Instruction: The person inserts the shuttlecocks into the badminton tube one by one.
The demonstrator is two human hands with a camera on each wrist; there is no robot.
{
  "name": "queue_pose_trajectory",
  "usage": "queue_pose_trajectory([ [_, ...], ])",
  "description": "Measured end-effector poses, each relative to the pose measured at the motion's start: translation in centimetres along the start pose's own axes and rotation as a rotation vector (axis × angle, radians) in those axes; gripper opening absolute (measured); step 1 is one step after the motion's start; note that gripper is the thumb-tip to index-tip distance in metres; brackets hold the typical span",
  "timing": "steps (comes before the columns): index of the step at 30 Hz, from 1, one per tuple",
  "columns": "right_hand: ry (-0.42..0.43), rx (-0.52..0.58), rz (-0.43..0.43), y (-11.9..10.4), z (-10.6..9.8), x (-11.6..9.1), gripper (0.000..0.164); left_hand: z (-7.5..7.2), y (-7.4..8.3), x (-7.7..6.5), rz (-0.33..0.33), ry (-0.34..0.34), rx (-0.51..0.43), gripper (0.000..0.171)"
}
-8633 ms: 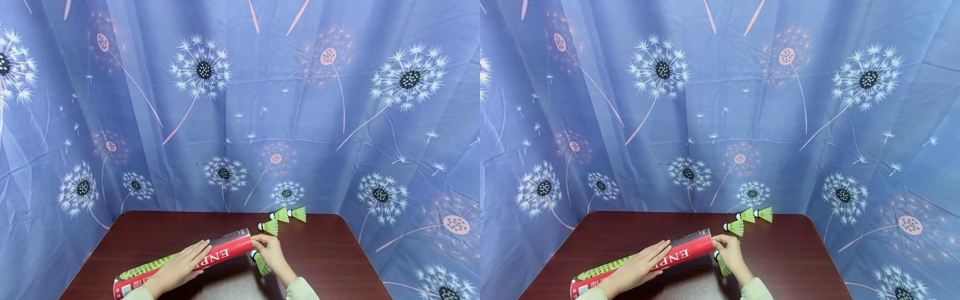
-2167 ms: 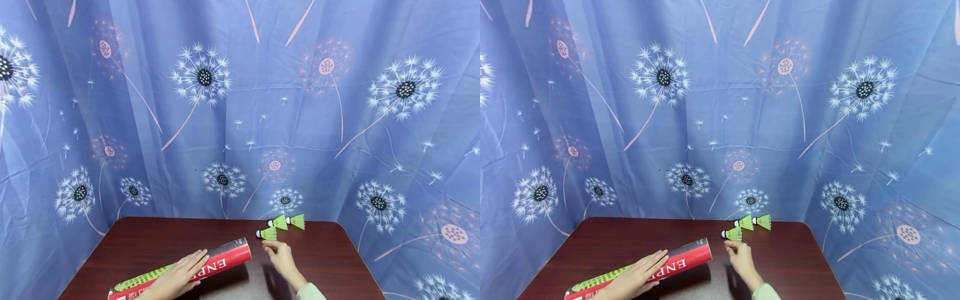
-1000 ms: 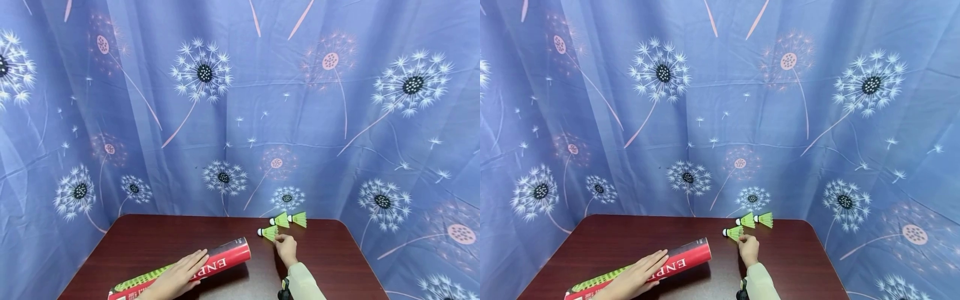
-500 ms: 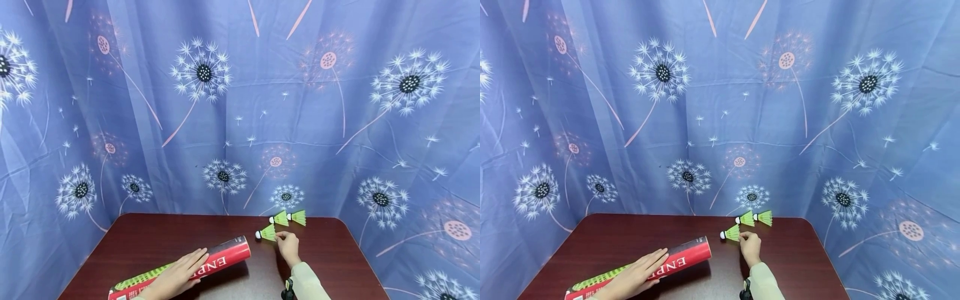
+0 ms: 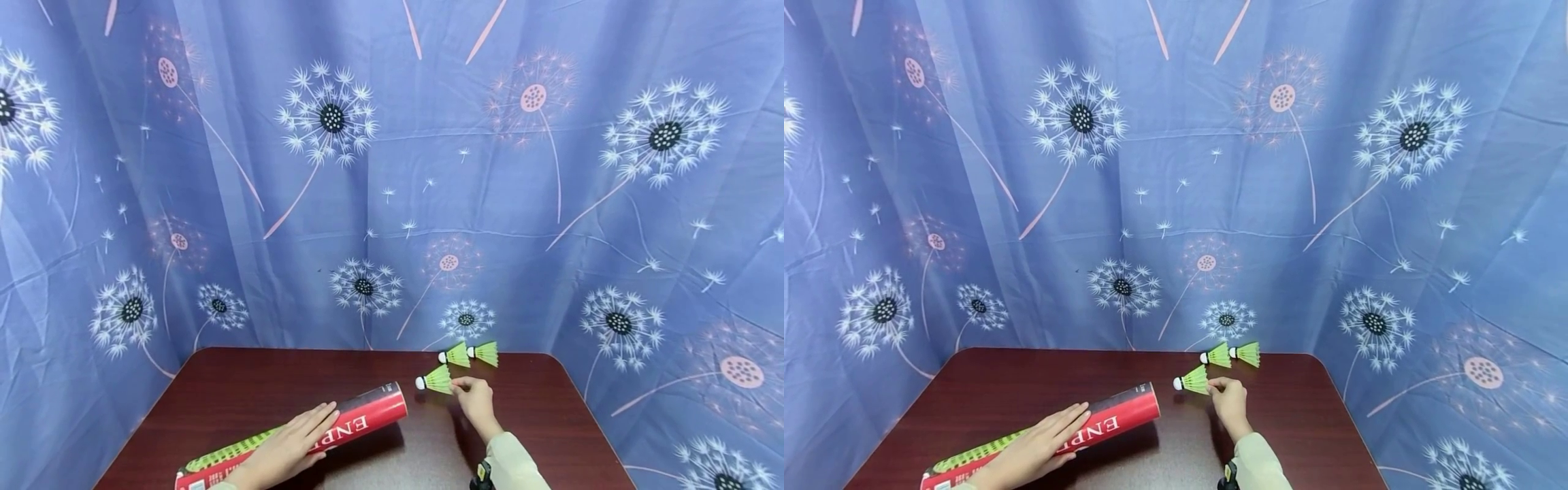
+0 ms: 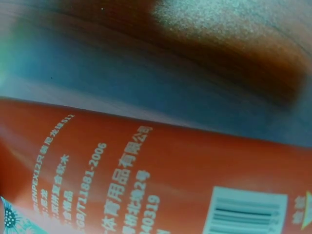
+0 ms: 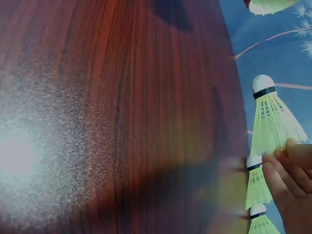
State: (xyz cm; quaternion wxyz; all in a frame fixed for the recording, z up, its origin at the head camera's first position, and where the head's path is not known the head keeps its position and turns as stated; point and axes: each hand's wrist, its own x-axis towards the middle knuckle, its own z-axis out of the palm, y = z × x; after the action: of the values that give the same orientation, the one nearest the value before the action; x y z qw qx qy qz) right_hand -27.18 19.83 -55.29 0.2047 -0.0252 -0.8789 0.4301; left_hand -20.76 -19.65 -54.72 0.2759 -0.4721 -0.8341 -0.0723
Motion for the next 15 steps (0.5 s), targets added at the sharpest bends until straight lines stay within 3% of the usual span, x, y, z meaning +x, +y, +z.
queue_pose_trajectory([
  [11, -0.034, 0.122, -0.037, -1.5, -0.6, -0.9, 0.006, 0.0, -0.1, -0.1, -0.019, -0.019, -0.001, 0.089],
  [15, -0.059, 0.168, -0.012, -2.1, -0.7, -1.3, 0.006, 0.0, -0.3, -0.2, -0.014, -0.003, 0.012, 0.089],
])
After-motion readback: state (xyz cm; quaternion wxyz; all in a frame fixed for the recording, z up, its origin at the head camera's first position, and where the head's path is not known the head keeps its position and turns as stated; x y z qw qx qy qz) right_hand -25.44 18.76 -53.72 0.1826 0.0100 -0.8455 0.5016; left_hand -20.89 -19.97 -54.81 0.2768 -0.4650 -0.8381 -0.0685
